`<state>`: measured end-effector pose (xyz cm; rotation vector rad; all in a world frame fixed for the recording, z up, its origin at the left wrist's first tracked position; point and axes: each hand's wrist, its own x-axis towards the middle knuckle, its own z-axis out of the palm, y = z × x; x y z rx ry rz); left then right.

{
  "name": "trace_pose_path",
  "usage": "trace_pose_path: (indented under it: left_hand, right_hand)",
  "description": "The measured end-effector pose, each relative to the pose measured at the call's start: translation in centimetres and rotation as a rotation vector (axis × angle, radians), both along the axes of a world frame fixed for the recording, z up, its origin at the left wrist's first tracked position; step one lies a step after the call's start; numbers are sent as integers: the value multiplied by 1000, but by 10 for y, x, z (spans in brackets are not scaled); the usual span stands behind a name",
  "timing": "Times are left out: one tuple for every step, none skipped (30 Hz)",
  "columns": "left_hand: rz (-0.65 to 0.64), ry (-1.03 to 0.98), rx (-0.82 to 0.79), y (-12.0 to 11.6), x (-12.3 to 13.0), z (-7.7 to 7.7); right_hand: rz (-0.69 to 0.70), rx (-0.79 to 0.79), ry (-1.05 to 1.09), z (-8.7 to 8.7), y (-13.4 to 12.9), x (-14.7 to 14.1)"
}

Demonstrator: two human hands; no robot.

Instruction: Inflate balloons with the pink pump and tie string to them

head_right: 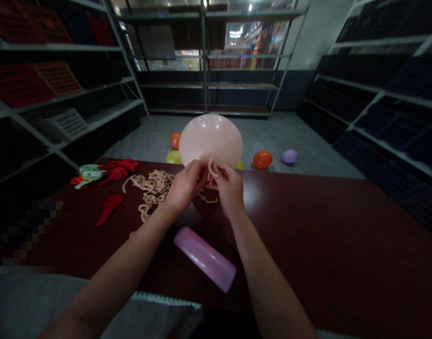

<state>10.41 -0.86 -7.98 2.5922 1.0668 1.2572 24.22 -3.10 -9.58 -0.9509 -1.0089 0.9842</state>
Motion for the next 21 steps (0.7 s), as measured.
trace_pose_path:
  left_hand:
    - [27,4,9,0,1,-1]
    - [53,6,17,0,1,-2]
    - [75,6,22,0,2,-3]
    - [95,6,22,0,2,-3]
    - [111,8,17,0,3,-4]
    - [124,9,6,0,3,-4]
    - [134,9,-8,0,4,-4]
    - [141,9,-22,0,4,-4]
    - [142,10,-35,0,4,-3]
    - [136,12,-43,0,4,-2]
    - [125,18,-45,0,4,-1]
    - [109,24,-42,0,3,1]
    - [92,30,-34,-1,3,3]
    - [74,36,-24,-1,3,5]
    - [57,40,-13,-2,2,7]
    - [45,45,-2,-3,2,9]
    - [37,51,6,-3,1,11]
    - [33,61,10,-4,0,13]
    - [35,75,12,-4,-1,14]
    - [39,91,10,-4,-2,16]
    - [43,107,7,-4,-3,16]
  right_hand:
    - [-6,9,-11,0,0,0]
    - [-9,18,-23,-1,0,0]
    - [-10,26,-31,-1,0,0]
    - [-7,33,-34,-2,0,0]
    - [-3,39,-32,-3,0,0]
    - [0,45,-26,-3,1,0]
    - [3,51,-20,-4,1,0]
    - [4,56,-16,-5,2,0]
    - [3,60,-14,-5,3,0]
    - [3,62,-16,-5,3,1]
    - [3,65,-18,-5,4,1]
    - [3,67,-20,-5,4,2]
    - [3,73,-22,-5,4,2]
    - [3,81,-23,-4,4,3]
    - [3,92,-22,-4,4,4]
    - [5,103,-21,-4,4,5]
    - [10,112,-21,-4,5,6]
    - [18,119,-24,-4,5,7]
    - [25,123,-31,-4,5,8]
    - [32,125,-39,-4,5,8]
    - [39,124,-49,-4,5,9]
